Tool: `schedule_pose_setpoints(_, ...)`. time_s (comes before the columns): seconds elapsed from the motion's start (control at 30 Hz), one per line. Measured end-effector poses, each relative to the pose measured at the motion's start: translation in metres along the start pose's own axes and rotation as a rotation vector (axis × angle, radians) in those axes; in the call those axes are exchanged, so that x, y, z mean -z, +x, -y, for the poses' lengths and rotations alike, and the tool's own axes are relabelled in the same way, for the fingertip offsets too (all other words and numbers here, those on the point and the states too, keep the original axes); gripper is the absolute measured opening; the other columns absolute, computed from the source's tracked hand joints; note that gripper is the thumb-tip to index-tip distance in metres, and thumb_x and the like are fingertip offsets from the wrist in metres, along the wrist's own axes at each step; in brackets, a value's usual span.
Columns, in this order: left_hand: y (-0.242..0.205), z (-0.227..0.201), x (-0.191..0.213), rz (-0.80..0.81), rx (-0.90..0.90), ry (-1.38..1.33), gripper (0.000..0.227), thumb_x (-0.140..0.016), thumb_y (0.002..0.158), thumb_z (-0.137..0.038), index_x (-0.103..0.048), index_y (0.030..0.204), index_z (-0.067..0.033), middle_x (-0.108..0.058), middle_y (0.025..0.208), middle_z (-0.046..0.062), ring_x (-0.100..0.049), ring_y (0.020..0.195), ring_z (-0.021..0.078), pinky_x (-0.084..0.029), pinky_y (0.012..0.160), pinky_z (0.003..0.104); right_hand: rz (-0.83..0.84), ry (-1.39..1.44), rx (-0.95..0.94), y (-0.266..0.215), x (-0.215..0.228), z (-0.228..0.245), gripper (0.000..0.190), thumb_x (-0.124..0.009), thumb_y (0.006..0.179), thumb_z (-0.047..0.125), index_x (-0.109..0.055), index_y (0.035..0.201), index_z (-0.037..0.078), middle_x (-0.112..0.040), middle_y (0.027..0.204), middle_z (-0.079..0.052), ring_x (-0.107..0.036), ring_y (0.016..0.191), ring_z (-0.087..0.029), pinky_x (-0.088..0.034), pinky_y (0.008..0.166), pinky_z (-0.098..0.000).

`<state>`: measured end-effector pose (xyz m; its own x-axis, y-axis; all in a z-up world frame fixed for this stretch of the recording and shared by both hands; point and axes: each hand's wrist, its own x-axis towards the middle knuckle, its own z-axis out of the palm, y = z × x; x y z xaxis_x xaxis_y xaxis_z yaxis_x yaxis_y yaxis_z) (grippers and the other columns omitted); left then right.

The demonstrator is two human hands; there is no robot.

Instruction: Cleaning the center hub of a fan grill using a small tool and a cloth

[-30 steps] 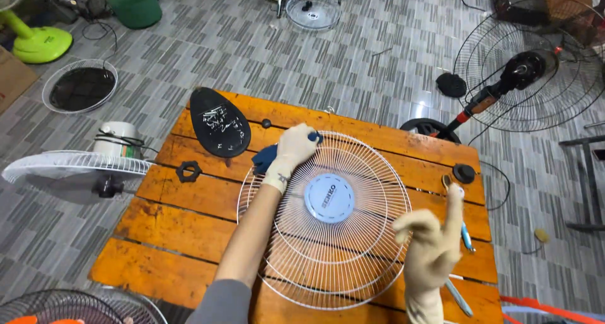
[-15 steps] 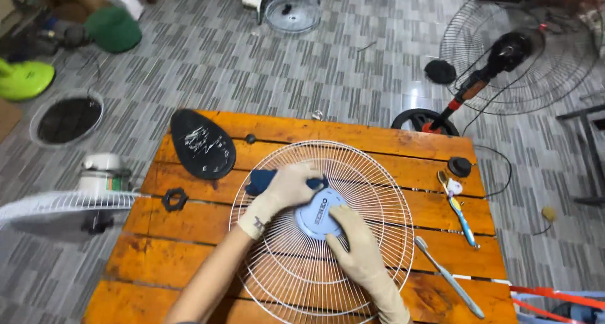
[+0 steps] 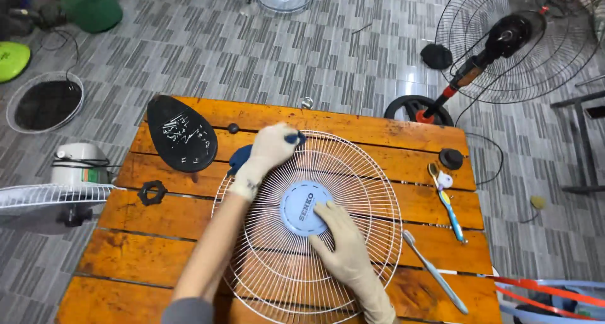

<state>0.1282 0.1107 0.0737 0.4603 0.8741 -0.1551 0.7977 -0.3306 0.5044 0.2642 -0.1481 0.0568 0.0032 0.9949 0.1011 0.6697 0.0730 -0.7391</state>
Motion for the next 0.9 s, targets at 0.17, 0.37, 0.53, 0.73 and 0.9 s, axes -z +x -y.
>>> schedule_pose_setpoints(0.17,-0.060,-0.022,0.003,0.055,-0.287,-0.072,0.022,-0.058,0.091,-0.021,-0.079,0.095,-0.0153,-0.077,0.098,0.004,-0.074,0.085,0.0219,-0.059,0.083,0.042,-0.010,-0.010,0.041,0.000,0.000,0.002,0.061,-0.060,0.094,0.043,-0.054,0.145,0.009,-0.057,0.150,-0.015,-0.046,0.144,-0.035,-0.028,0.122,-0.0540)
schedule_pose_setpoints(0.37,-0.025,0.003,-0.024,-0.081,-0.290,-0.092,0.015,-0.063,0.081,-0.022,-0.074,0.091,-0.0184,-0.076,0.093,0.007,-0.071,0.092,0.0309,-0.055,0.081,0.044,-0.052,0.008,0.121,-0.003,0.000,-0.001,0.059,-0.064,0.093,0.038,-0.057,0.142,0.007,-0.060,0.146,-0.017,-0.050,0.142,-0.036,-0.030,0.122,-0.0537)
schedule_pose_setpoints(0.53,-0.014,0.000,-0.022,-0.162,-0.104,0.049,0.028,-0.058,0.090,-0.033,-0.081,0.097,-0.0181,-0.070,0.093,0.006,-0.068,0.089,0.0346,-0.053,0.081,0.049,-0.010,0.011,0.075,-0.002,0.002,0.001,0.061,-0.060,0.094,0.043,-0.055,0.144,0.008,-0.059,0.148,-0.016,-0.049,0.143,-0.035,-0.030,0.121,-0.0545)
schedule_pose_setpoints(0.73,-0.051,0.001,-0.020,-0.188,-0.550,-0.066,0.023,-0.070,0.087,-0.031,-0.079,0.098,-0.0118,-0.076,0.094,0.000,-0.072,0.082,0.0232,-0.057,0.075,0.037,-0.088,0.023,0.205,0.001,0.002,-0.005,0.057,-0.068,0.091,0.033,-0.059,0.140,0.005,-0.063,0.142,-0.016,-0.052,0.140,-0.037,-0.033,0.120,-0.0536)
schedule_pose_setpoints(0.9,0.011,0.011,-0.026,-0.159,-0.050,-0.007,0.035,-0.067,0.091,-0.039,-0.075,0.118,-0.0166,-0.071,0.116,0.006,-0.067,0.109,0.0297,-0.049,0.099,0.044,-0.100,-0.001,0.187,0.000,0.001,-0.005,0.055,-0.067,0.093,0.034,-0.059,0.139,0.005,-0.063,0.142,-0.015,-0.051,0.141,-0.037,-0.030,0.122,-0.0517)
